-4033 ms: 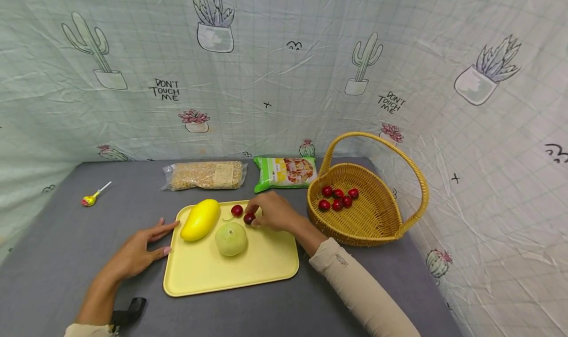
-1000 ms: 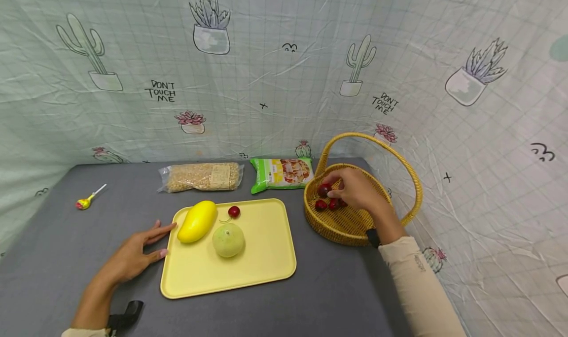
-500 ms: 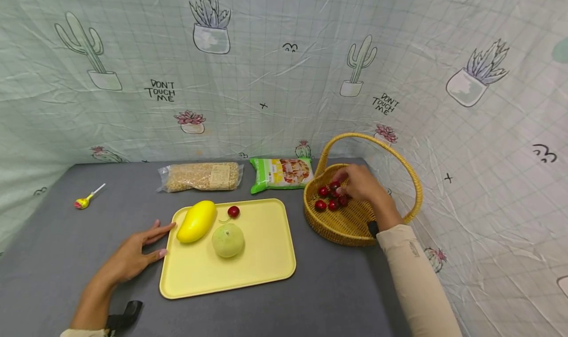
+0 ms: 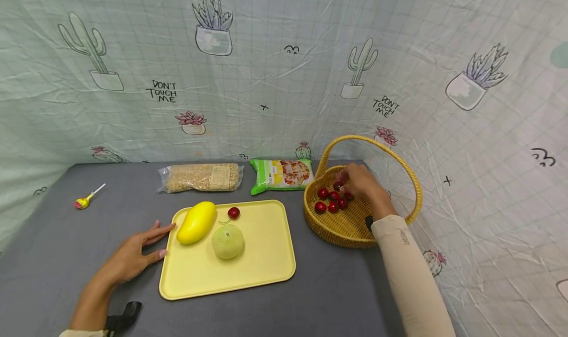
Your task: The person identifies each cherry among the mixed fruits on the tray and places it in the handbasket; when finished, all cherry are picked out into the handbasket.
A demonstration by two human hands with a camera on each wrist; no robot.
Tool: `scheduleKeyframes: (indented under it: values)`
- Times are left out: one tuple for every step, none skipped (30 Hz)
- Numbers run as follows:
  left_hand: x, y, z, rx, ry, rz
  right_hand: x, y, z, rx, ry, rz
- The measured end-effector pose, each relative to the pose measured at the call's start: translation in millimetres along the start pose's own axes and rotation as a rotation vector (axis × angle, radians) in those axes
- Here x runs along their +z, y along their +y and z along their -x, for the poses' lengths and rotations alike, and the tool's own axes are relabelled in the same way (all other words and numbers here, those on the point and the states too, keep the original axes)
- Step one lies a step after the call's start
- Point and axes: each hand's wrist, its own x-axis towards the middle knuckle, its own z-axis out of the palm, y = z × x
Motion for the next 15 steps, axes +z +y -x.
scheduleKeyframes:
  values:
    - [0.0,0.1,0.0,0.003,0.000,0.000,0,1,-1.4,0.005,-0.006,0.003]
    - [0.0,0.1,0.0,0.005,0.000,0.002,0,2,-2.6,0.010,-0.011,0.005]
    - [0.0,0.2,0.0,0.008,-0.001,0.004,0,2,-3.7,0.015,-0.018,0.005]
    - [0.2,0.1,0.0,0.010,0.000,0.003,0,3,-4.8,0.020,-0.025,0.003]
    - [0.2,-0.1,0.0,0.011,0.000,0.004,1,3,-6.2,0.026,-0.032,0.001]
    - [0.3,-0.4,0.1,0.012,0.000,0.006,1,4,-7.4,0.036,-0.038,-0.005]
    - [0.3,-0.7,0.0,0.013,0.000,0.005,2,5,-8.4,0.044,-0.042,-0.009]
    - [0.3,-1.1,0.0,0.015,0.002,0.004,2,6,-9.6,0.049,-0.046,-0.010]
    - [0.3,-1.4,-0.1,0.018,0.003,0.002,3,6,-10.5,0.051,-0.049,-0.013]
    - [0.3,-1.7,-0.2,0.020,0.005,-0.001,4,8,-11.7,0.052,-0.051,-0.012]
    - [0.2,-1.8,-0.3,0.022,0.007,-0.005,5,9,-12.9,0.053,-0.051,-0.010]
    - [0.2,-1.6,-0.4,0.024,0.009,-0.006,7,11,-14.0,0.054,-0.052,-0.009]
    - [0.2,-1.4,-0.5,0.025,0.010,-0.008,8,12,-15.0,0.056,-0.053,-0.009]
    - [0.0,-1.0,-0.6,0.025,0.010,-0.008,10,13,-16.0,0.056,-0.055,-0.011]
    - [0.0,-0.6,-0.6,0.023,0.009,-0.007,11,15,-17.0,0.058,-0.054,-0.013]
